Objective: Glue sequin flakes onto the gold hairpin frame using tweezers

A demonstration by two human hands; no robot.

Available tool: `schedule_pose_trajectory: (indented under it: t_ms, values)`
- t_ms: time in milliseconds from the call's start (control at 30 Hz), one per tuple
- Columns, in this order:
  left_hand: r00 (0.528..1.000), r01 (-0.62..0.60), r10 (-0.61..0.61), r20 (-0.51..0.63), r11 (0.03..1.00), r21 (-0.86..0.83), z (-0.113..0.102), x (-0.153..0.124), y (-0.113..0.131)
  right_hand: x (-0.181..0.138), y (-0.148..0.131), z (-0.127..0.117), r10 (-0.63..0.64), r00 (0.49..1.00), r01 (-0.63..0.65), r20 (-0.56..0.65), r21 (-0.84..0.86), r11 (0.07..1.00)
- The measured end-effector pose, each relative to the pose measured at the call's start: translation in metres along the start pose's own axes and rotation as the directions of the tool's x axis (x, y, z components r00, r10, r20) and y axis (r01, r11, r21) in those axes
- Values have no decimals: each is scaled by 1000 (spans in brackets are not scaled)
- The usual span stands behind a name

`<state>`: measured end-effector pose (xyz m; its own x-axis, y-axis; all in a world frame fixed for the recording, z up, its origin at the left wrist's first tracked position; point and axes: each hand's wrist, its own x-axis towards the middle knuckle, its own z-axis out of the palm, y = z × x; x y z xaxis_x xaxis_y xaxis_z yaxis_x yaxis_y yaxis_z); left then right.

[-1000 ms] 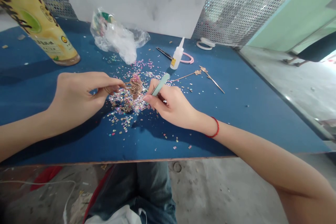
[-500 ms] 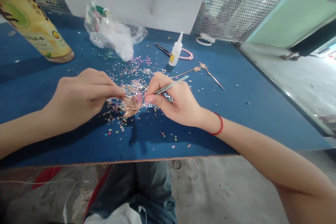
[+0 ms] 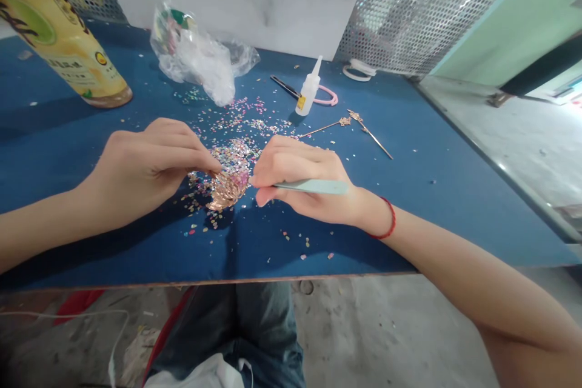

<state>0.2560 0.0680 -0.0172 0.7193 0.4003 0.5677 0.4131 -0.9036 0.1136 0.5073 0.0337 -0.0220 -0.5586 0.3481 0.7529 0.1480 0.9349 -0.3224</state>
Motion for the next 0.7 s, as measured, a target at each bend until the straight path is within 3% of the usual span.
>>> schedule_pose_trajectory:
  t_ms: [233,367,700]
  values:
    - [1000,10,-8,27,995,-96,2,0,-3,5,-5,-3,-108,982,126,154,-118,985]
    - [997,38,-31,73,994,-103,1,-1,-3,4,-5,-3,-141,978,163,155,-145,976]
    - [999,-25,29,32,995,-96,2,-1,-2,6,-7,-5,-188,963,219,194,-155,963]
